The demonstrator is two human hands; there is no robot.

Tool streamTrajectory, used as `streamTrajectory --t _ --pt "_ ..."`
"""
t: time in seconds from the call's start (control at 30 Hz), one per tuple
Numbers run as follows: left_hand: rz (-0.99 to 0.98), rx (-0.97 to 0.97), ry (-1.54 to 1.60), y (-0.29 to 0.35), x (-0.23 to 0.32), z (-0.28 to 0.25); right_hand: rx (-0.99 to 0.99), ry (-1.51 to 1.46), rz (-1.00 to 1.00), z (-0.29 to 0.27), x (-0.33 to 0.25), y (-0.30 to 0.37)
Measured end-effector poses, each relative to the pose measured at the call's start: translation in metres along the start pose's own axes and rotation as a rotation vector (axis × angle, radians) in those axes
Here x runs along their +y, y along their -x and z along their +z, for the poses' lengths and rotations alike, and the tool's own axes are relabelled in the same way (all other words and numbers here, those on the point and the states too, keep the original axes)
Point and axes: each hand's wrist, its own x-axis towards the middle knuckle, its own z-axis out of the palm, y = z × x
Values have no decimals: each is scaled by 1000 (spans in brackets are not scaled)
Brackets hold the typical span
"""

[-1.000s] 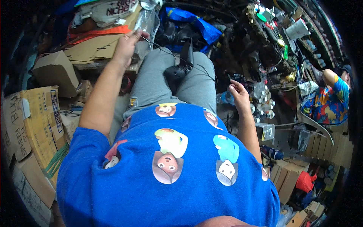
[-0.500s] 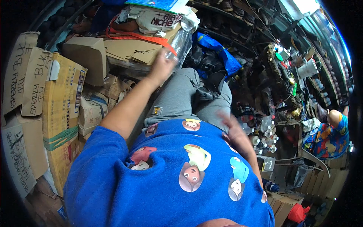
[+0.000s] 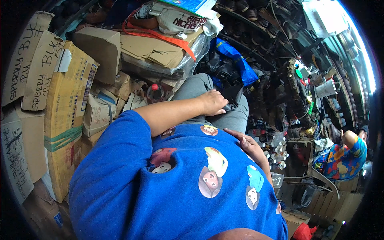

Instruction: Insert and thread laces through the eyelets of a black shoe.

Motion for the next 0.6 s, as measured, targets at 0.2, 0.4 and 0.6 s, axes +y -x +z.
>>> streamTrajectory --t 0.2,0.4,0.6 --pt "33 -92 36 -7 8 -3 203 -38 31 -32 21 -1" --pt "40 -49 217 5 -5 2 249 274 435 -63 52 -5" --pt "47 -47 191 48 -34 -35 606 329 221 -57 111 -14"
